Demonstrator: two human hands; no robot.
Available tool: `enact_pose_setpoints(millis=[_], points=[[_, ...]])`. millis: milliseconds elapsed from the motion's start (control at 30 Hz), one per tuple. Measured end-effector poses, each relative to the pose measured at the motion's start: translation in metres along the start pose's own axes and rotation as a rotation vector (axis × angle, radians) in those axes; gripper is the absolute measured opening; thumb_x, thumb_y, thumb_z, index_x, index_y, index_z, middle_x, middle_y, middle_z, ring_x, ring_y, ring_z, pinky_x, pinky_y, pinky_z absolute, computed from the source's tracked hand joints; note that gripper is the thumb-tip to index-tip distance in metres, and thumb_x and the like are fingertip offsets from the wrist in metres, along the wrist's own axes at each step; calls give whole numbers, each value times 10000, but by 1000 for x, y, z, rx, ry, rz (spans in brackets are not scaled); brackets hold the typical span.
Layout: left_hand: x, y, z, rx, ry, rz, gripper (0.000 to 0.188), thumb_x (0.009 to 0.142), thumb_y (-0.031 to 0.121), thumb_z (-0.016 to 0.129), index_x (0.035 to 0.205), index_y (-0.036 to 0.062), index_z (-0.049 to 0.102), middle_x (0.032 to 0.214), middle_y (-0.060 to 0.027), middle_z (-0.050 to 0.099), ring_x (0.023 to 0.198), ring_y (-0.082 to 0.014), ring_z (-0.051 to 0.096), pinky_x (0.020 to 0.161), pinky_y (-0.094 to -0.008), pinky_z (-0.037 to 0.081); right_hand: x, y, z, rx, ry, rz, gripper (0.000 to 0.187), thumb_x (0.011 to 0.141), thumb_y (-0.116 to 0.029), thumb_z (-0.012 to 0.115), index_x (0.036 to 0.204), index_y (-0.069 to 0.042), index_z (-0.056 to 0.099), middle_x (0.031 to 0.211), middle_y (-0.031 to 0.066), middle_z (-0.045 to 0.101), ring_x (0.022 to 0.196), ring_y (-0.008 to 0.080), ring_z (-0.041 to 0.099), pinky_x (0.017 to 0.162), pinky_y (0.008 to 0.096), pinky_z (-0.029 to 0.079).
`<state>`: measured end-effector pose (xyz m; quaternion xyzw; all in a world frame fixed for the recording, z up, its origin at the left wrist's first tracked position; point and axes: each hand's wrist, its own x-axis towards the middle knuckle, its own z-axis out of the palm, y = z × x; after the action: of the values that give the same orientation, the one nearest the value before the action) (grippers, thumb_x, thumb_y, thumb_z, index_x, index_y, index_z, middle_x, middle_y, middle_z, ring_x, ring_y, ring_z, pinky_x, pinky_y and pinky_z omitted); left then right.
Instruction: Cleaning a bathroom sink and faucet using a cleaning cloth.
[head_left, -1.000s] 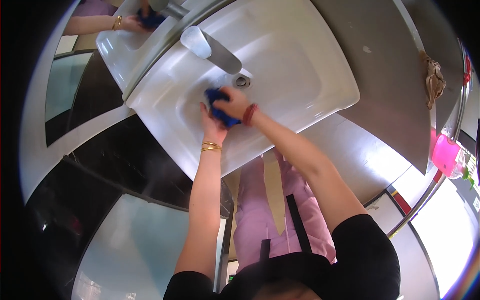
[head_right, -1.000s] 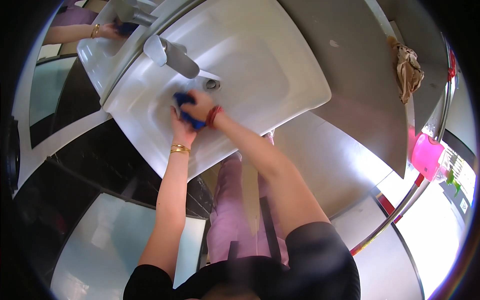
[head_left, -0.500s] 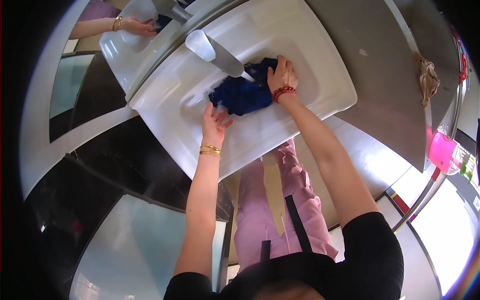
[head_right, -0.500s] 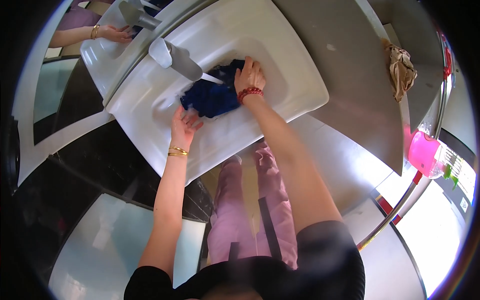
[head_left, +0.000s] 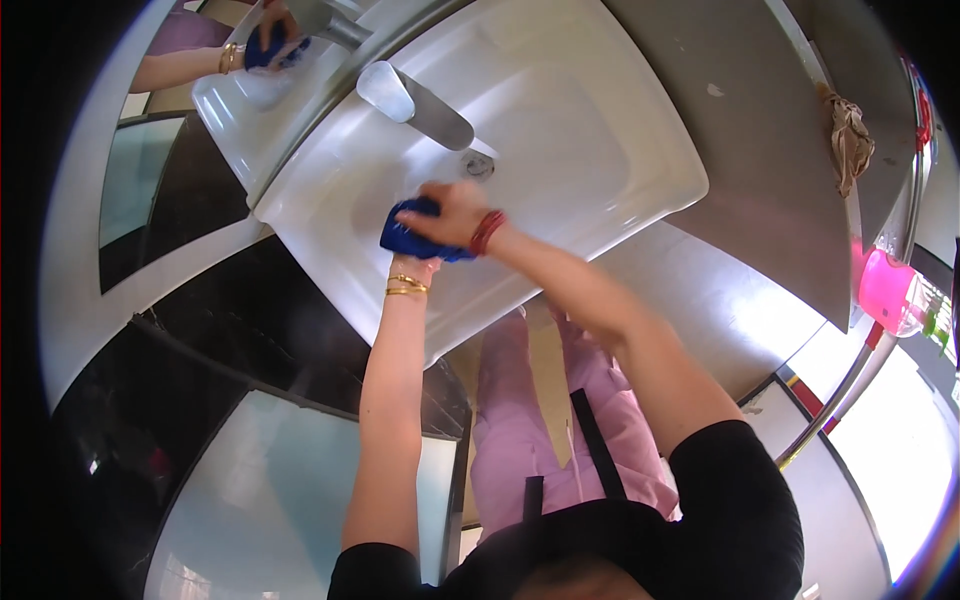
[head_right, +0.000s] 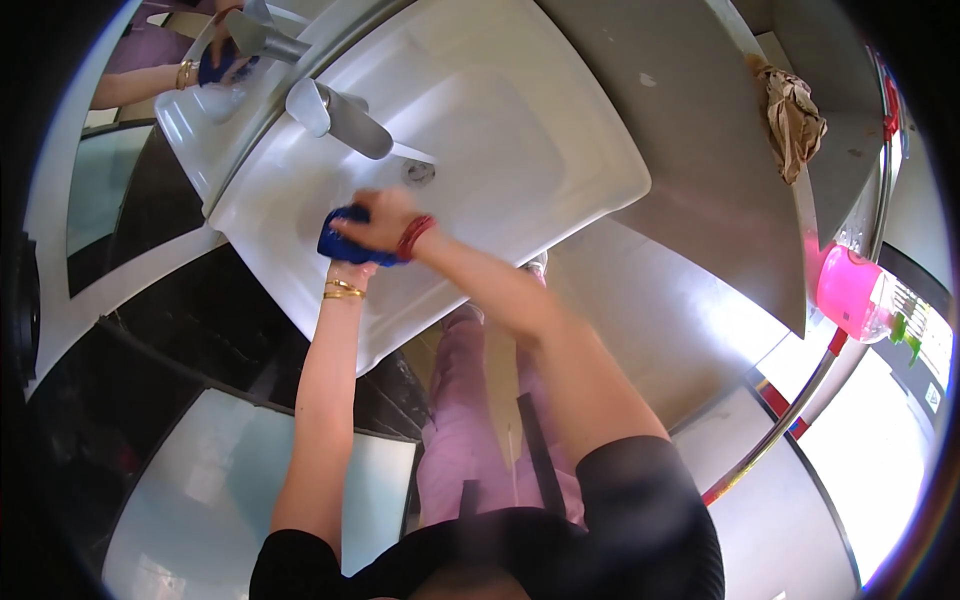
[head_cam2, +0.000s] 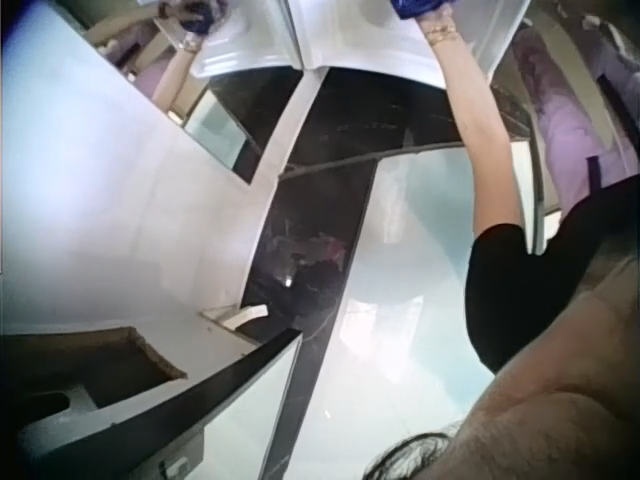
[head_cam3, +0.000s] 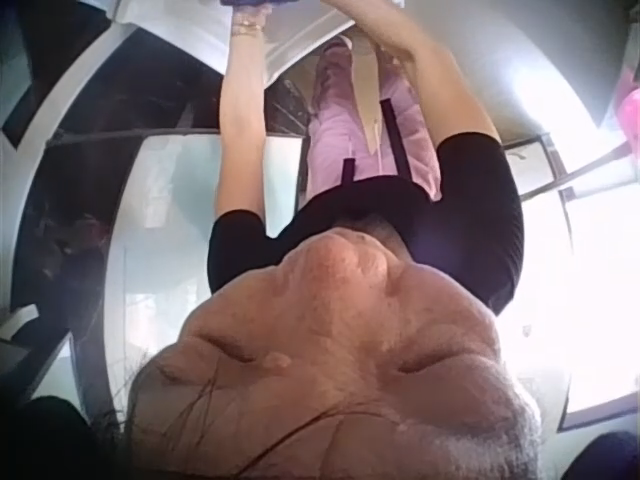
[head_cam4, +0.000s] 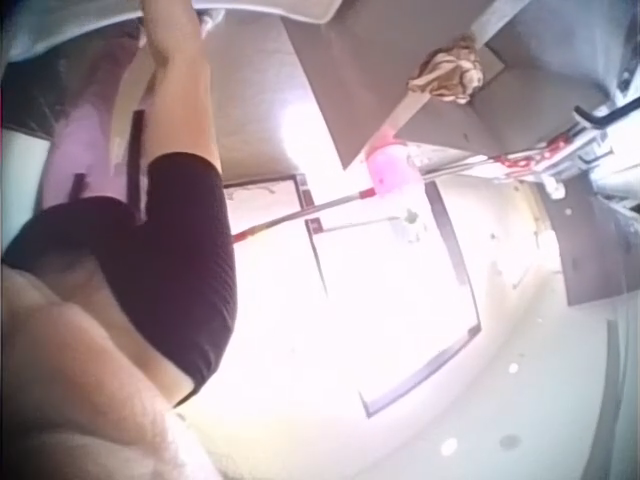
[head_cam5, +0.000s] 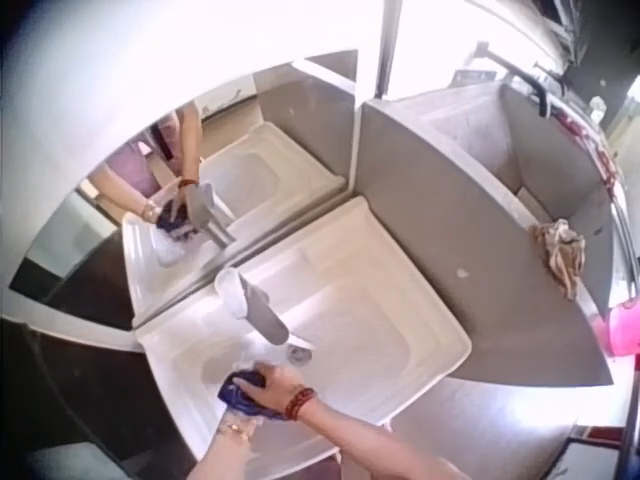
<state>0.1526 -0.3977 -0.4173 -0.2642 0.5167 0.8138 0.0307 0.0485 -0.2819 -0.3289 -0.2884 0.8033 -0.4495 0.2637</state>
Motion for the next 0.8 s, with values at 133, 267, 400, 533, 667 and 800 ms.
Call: enact_pose_setpoints(millis=[133, 267, 400, 533, 667, 800], points=[[-24, 56, 41, -448, 359, 18, 212, 814, 122, 602, 1018, 78, 563, 1065, -63, 588, 957, -204, 576, 888, -348, 458, 23, 50, -64, -6, 37, -118, 324, 690, -353, 674, 857, -78, 639, 904, 177, 624, 882, 358, 606, 763, 404, 494], [-45, 38, 25, -162, 442, 29, 338, 680, -37, 620, 999, 67, 578, 1018, -46, 583, 935, -162, 533, 839, -280, 427, 11, 94, -101, -49, 103, -234, 280, 638, -186, 641, 897, -86, 607, 1024, 147, 572, 989, 314, 564, 832, 407, 473], [-55, 23, 31, -103, 430, -142, 564, 716, 142, 645, 1253, 117, 474, 1186, -75, 521, 1041, -208, 492, 902, -405, 388, 6, 112, -77, -360, 421, 187, 375, 739, -243, 643, 1073, -96, 557, 1082, 162, 553, 1013, 343, 549, 868, 421, 462], [-30, 20, 59, -317, 457, -325, 757, 771, 537, 623, 1383, 186, 349, 1321, -85, 409, 1169, -319, 441, 966, -540, 329, 9, 95, -10, -252, 360, 326, 557, 773, -340, 649, 1230, -60, 499, 1101, 227, 568, 990, 403, 573, 853, 448, 482], [-16, 34, 45, -579, 302, -387, 897, 757, 739, 482, 1403, 140, 311, 1350, -119, 419, 1259, -305, 398, 1036, -540, 297, -2, 32, 21, 433, 60, 243, 468, 654, -333, 700, 1014, -47, 609, 942, 195, 648, 902, 332, 631, 818, 382, 492], [-8, 10, 22, -526, 320, -132, 663, 816, 638, 468, 1215, 109, 509, 1198, -112, 560, 1098, -277, 531, 949, -449, 418, -29, -27, 33, 430, 66, 193, 462, 674, -378, 703, 965, -31, 606, 896, 197, 643, 846, 324, 638, 749, 397, 503]])
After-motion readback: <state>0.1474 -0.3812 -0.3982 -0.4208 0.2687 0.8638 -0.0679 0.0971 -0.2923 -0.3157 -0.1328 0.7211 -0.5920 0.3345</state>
